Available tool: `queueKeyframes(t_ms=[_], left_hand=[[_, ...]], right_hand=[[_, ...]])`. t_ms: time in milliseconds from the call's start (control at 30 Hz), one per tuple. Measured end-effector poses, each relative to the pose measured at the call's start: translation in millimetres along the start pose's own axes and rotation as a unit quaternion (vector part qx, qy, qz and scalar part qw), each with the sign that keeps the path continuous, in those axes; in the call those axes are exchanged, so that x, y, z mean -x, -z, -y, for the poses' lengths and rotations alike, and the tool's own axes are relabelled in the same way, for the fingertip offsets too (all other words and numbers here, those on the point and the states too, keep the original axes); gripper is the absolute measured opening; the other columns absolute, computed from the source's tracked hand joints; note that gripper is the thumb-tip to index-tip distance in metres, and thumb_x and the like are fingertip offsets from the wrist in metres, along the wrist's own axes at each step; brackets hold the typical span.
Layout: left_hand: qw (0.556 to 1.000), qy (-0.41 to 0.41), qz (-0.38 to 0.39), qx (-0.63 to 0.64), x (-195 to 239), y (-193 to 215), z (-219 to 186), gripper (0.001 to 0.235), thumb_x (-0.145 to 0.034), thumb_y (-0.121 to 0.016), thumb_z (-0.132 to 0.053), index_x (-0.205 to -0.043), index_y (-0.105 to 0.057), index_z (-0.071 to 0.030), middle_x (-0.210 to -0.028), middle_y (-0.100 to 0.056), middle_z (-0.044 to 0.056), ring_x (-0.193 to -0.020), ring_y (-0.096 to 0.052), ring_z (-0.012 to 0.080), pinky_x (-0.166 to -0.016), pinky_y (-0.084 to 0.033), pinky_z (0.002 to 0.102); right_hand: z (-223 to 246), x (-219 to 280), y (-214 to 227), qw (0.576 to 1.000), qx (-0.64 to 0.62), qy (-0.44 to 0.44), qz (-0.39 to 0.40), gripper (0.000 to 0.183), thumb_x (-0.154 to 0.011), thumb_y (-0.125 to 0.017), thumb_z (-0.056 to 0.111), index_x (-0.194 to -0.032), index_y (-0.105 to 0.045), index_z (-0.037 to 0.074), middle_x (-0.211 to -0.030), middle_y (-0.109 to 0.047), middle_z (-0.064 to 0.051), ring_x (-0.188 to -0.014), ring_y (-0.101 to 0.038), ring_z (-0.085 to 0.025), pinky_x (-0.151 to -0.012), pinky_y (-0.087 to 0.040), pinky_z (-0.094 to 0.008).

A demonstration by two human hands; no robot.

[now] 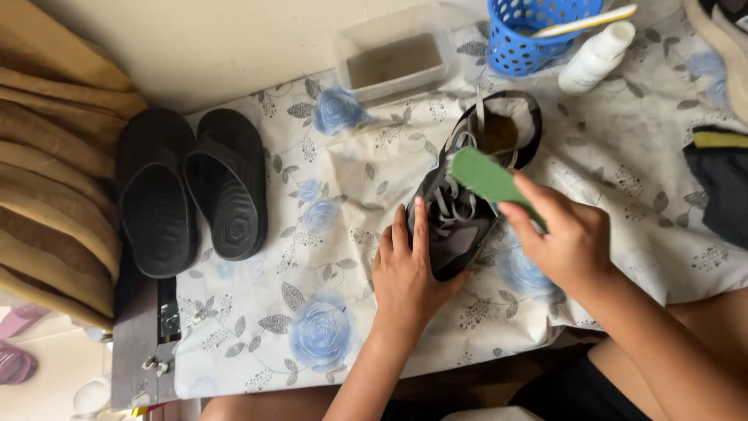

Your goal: The person scrubs a gray sneaker with a green brush, focusing on the upper, laces, and sole. They dip the brush into a container of liquid and continue scrubbing different parts of the shoe. Finally, they wipe the shoe with a yellow cloth.

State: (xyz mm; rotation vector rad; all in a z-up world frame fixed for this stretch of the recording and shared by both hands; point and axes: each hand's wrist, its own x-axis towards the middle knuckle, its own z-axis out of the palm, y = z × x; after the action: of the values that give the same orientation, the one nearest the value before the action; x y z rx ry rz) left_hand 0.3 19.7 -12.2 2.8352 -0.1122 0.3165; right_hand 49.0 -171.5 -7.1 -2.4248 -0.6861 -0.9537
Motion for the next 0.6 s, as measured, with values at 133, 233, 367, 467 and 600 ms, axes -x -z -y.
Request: queueKeyframes(t_ms=[133,233,367,467,600], left_hand=[[0.994,0.010,-0.104,-0.016,-1,-12,1,0.119,-0.040,-0.074,-0.060,-0.136,-0.033,-0.005,-0.121,-0.050,0.016,-0.099,-0.057,0.0291,-0.077,-0.050,0.037],[0.996,0.012,-0.090,0.012,7,-9,2,0.114,-0.050,-0.072,-0.059,-0.135,-0.028,0.003,-0.118,-0.052,0.017,-0.099,-0.055,0.0306,-0.076,-0.049,0.038],[0.996,0.032,-0.069,0.036,3,-9,-1,0.114,-0.057,-0.072,-0.059,-0.135,-0.021,0.007,-0.118,-0.052,0.019,-0.100,-0.053,0.0319,-0.077,-0.047,0.041],[0.996,0.069,0.000,0.051,5,-15,-3,0.116,-0.052,-0.076,-0.057,-0.134,-0.021,0.004,-0.133,-0.039,0.021,-0.112,-0.045,0.0343,-0.085,-0.042,0.043],[0.997,0.061,-0.017,0.040,1,-7,-8,0.117,-0.054,-0.075,-0.059,-0.136,-0.021,0.003,-0.117,-0.052,0.016,-0.105,-0.051,0.0298,-0.078,-0.047,0.040]], right_hand=[[-4,-13,-20,1.000,-0.013,0.012,0.006,0.033,-0.077,-0.072,0.017,-0.109,-0.068,0.010,-0.073,-0.066,-0.010,-0.061,-0.063,-0.024,-0.052,-0.051,-0.033],[-31,-4,-24,0.998,0.058,-0.032,0.004,0.031,-0.087,-0.073,0.019,-0.115,-0.070,0.008,-0.076,-0.066,-0.010,-0.058,-0.058,-0.025,-0.050,-0.043,-0.035],[-22,-18,-9,0.999,0.034,-0.023,0.014,0.025,-0.097,-0.068,0.012,-0.116,-0.067,-0.004,-0.059,-0.053,-0.001,-0.042,-0.036,-0.010,-0.037,-0.025,-0.023],[32,-10,-3,0.991,0.069,0.101,0.053,0.031,-0.083,-0.075,0.029,-0.109,-0.069,0.013,-0.061,-0.055,0.006,-0.041,-0.039,-0.009,-0.038,-0.032,-0.026],[-10,0,-24,0.995,0.017,-0.025,0.091,0.034,-0.089,-0.066,0.026,-0.119,-0.064,0.011,-0.054,-0.052,0.004,-0.036,-0.029,-0.007,-0.031,-0.022,-0.020]])
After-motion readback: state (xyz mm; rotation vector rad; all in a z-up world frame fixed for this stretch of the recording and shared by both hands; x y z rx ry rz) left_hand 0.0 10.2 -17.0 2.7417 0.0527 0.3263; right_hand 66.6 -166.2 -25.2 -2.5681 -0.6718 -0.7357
